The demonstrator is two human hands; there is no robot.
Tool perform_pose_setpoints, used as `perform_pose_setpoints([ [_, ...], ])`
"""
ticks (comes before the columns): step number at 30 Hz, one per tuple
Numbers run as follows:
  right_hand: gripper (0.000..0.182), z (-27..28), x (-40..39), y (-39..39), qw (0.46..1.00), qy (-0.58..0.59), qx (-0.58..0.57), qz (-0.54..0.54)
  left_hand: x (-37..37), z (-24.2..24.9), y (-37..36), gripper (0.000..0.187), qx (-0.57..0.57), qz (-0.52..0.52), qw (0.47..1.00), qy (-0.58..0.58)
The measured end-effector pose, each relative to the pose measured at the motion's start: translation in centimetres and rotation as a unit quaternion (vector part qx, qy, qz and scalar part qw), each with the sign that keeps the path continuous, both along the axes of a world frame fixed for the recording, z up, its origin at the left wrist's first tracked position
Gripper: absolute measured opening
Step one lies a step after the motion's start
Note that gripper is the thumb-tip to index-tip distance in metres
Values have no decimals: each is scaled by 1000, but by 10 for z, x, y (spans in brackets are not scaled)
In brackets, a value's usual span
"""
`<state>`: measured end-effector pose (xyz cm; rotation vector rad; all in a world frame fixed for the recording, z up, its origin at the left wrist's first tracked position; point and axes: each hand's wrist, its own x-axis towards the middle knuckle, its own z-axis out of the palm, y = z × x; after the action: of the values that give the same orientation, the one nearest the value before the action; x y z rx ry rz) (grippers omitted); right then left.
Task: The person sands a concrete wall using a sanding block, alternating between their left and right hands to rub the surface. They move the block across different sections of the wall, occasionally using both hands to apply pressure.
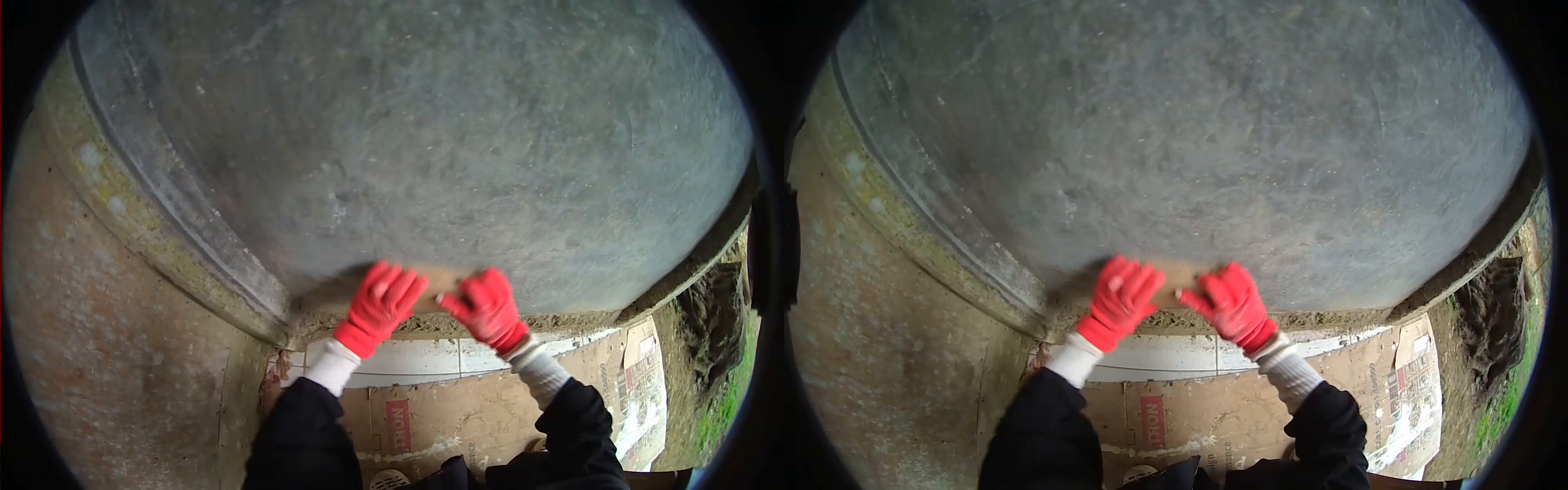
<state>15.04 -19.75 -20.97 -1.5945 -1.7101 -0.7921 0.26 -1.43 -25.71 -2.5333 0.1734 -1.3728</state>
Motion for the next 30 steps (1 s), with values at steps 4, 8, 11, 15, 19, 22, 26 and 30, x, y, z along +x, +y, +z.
perform_pose_setpoints([
  [4, 42, -65, -10, 22, 997, -39, 37, 63, -20, -68, 0, 86, -106, 49, 992, 47],
  [8, 48, 68, -17, 37, 993, -103, 47, 20, -34, 86, 28, 93, -26, 29, 999, -6],
  [11, 51, 168, -49, 50, 975, -191, 94, -62, -50, 204, 37, 90, -37, 43, 998, -1],
  [15, 45, 137, -59, 71, 976, -168, 130, -38, -58, 175, 44, 80, -24, 76, 996, -50],
  [19, 32, -15, -60, 78, 996, -60, -21, 66, -73, -32, 28, 68, -200, 124, 972, 17],
  [22, 35, -51, -67, 89, 990, -99, -16, 98, -78, -71, 16, 72, -276, 165, 947, 15],
  [26, 41, 57, -63, 101, 993, -111, 5, 43, -74, 58, 39, 66, -172, 168, 968, -75],
  [30, 53, 158, -89, 107, 970, -215, 115, -22, -83, 194, 62, 71, -76, 137, 980, -122],
])
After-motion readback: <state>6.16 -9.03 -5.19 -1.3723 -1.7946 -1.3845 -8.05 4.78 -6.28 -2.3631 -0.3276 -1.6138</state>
